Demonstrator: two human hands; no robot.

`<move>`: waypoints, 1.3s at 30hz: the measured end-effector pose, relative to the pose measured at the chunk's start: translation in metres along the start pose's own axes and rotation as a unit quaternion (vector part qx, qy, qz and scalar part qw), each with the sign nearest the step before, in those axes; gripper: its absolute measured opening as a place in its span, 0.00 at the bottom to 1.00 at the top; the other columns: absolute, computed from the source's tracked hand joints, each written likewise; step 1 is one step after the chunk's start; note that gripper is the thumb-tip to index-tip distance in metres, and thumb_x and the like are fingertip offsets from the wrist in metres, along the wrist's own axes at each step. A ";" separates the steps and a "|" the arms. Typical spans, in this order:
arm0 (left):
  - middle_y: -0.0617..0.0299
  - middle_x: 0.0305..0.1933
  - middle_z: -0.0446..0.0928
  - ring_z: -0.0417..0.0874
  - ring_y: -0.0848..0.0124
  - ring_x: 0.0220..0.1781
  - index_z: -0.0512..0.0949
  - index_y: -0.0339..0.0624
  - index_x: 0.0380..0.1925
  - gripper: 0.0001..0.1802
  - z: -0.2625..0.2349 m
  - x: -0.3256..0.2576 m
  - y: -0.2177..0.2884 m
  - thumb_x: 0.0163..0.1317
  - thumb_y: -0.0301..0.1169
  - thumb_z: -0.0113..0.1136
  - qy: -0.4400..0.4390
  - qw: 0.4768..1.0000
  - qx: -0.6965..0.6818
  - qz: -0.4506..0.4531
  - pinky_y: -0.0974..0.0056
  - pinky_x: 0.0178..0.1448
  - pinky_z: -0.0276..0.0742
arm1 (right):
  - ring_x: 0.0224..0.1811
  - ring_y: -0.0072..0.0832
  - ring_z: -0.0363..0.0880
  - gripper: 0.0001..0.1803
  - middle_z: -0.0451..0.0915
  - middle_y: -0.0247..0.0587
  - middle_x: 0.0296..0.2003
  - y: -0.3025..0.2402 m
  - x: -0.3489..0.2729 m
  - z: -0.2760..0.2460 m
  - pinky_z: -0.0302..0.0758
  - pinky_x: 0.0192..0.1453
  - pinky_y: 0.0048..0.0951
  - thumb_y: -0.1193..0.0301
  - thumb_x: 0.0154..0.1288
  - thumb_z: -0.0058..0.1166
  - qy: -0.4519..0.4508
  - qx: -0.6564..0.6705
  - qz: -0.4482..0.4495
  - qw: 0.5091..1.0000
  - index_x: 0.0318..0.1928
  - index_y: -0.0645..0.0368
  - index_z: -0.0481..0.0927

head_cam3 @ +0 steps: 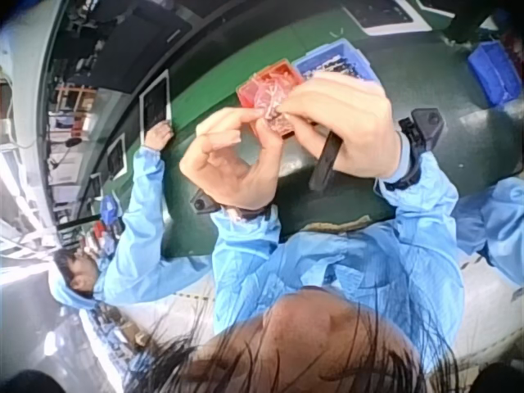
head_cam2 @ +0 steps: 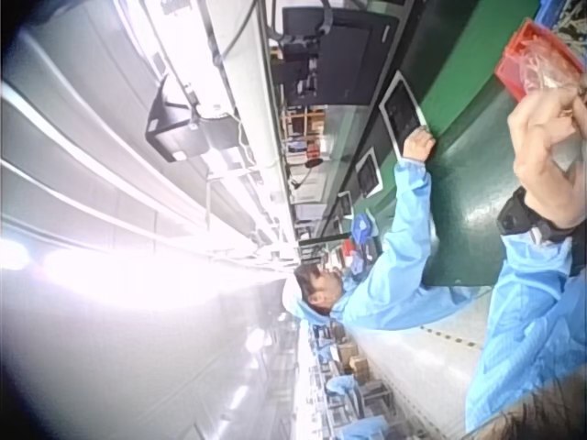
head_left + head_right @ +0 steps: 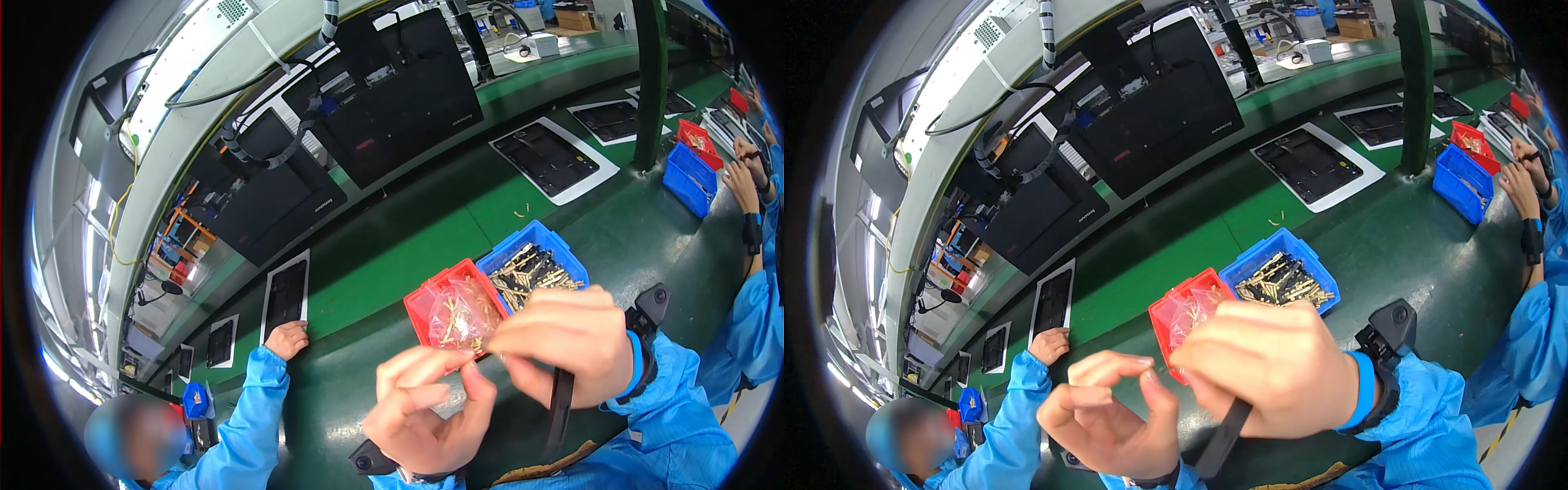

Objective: The person uses a pry tool to install components along the edges of tablet frames, removes adhesive backing from strips taken from a bin, and presses the strips onto another tablet on the assembly line.

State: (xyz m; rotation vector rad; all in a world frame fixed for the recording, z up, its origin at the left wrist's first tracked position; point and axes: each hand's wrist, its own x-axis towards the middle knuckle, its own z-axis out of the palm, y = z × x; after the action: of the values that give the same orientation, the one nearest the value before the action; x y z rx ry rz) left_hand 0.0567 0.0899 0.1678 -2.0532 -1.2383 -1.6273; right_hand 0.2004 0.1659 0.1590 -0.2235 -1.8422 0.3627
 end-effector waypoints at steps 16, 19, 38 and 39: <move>0.51 0.30 0.84 0.87 0.69 0.32 0.66 0.35 0.39 0.16 0.026 -0.007 -0.105 0.53 0.16 0.59 -0.219 0.921 0.063 -0.315 0.70 0.36 0.81 | 0.26 0.35 0.81 0.08 0.80 0.46 0.24 0.052 0.006 -0.001 0.77 0.31 0.28 0.79 0.44 0.59 0.017 -0.015 0.201 0.979 0.29 0.66 0.81; 0.54 0.32 0.83 0.85 0.71 0.33 0.66 0.36 0.42 0.17 0.022 0.002 -0.090 0.55 0.17 0.60 -0.193 0.920 -0.021 -0.340 0.71 0.39 0.80 | 0.25 0.36 0.81 0.07 0.81 0.47 0.23 0.053 0.004 0.001 0.76 0.31 0.29 0.77 0.47 0.59 -0.011 0.026 0.229 0.973 0.29 0.66 0.81; 0.55 0.36 0.82 0.81 0.73 0.37 0.64 0.38 0.50 0.22 0.002 0.014 -0.046 0.58 0.15 0.60 -0.040 0.821 -0.398 -0.408 0.68 0.48 0.75 | 0.22 0.15 0.73 0.09 0.77 0.34 0.19 0.039 0.007 0.003 0.69 0.28 0.20 0.72 0.54 0.65 -0.121 0.223 0.312 0.916 0.33 0.66 0.83; 0.55 0.36 0.82 0.81 0.73 0.37 0.64 0.38 0.50 0.22 0.002 0.014 -0.044 0.58 0.15 0.60 -0.040 0.821 -0.398 -0.408 0.68 0.48 0.75 | 0.22 0.15 0.72 0.09 0.76 0.34 0.18 0.037 0.006 0.005 0.69 0.28 0.20 0.72 0.55 0.65 -0.139 0.249 0.332 0.899 0.33 0.67 0.83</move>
State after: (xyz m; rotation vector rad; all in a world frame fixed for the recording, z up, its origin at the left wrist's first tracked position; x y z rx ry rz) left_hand 0.0261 0.1249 0.1664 -2.1080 -1.8575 -2.8739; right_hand 0.1926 0.2016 0.1500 -0.4598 -1.8328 1.3846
